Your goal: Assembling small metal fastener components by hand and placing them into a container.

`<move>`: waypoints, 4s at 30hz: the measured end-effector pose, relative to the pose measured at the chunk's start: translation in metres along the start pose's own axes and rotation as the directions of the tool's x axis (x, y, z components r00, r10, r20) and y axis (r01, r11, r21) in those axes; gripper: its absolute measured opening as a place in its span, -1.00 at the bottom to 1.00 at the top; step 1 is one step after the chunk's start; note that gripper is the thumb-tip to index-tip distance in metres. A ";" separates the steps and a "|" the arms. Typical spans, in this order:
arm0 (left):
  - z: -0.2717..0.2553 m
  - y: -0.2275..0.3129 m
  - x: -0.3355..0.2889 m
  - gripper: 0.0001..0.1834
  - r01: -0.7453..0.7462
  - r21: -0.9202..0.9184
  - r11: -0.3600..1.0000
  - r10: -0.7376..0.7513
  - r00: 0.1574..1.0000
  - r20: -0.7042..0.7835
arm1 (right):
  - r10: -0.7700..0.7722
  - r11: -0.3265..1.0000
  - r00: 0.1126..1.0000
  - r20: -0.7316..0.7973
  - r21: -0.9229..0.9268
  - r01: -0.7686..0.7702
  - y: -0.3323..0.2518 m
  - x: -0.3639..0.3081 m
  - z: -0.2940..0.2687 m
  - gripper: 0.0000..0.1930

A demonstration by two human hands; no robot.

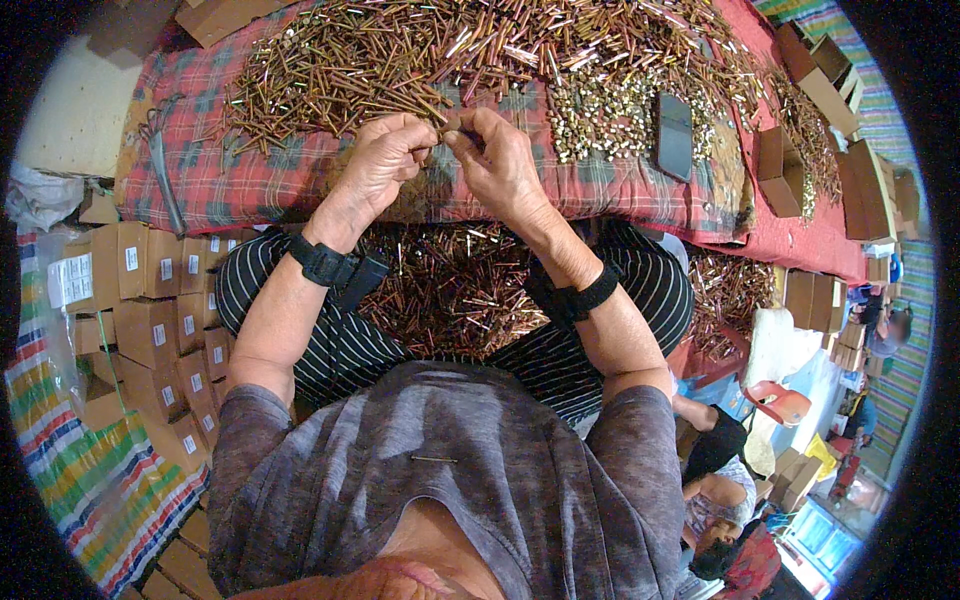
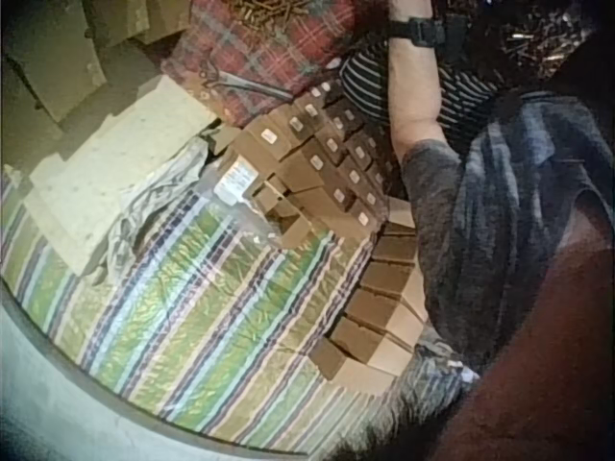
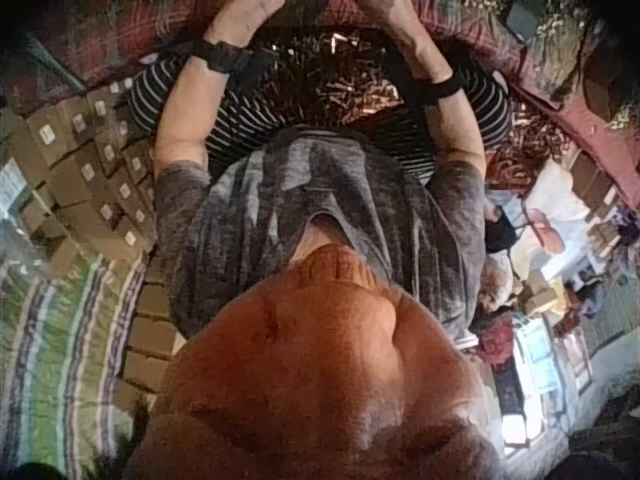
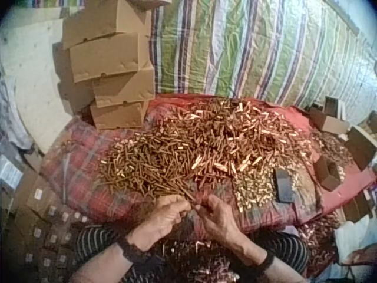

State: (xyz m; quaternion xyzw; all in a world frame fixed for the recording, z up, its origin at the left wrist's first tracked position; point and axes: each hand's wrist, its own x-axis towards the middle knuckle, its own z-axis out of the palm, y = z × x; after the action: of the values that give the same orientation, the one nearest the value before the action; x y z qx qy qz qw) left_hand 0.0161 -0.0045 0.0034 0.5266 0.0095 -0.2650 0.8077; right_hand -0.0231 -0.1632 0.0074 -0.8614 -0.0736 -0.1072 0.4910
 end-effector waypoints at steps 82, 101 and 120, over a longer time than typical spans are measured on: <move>-0.016 0.001 0.007 -0.73 -0.188 0.471 0.862 0.212 0.977 0.003 | -0.132 0.759 0.989 0.063 -0.636 0.141 0.005 0.019 -0.005 -0.83; 0.007 -0.011 0.008 -0.78 -0.034 0.335 0.942 0.007 0.997 0.082 | -0.109 0.986 0.992 0.064 -0.120 0.116 0.012 -0.007 -0.006 -0.82; -0.001 -0.014 0.014 -0.87 0.020 0.026 0.999 -0.021 0.999 0.035 | -0.169 0.548 0.978 -0.121 -0.836 -0.009 0.085 0.022 -0.040 -0.83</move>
State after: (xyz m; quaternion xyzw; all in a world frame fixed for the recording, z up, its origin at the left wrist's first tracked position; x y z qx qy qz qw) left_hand 0.0221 -0.0133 -0.0129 0.5322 -0.0028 -0.2825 0.7981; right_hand 0.0134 -0.2402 -0.0383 -0.9724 -0.0070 -0.2321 0.0240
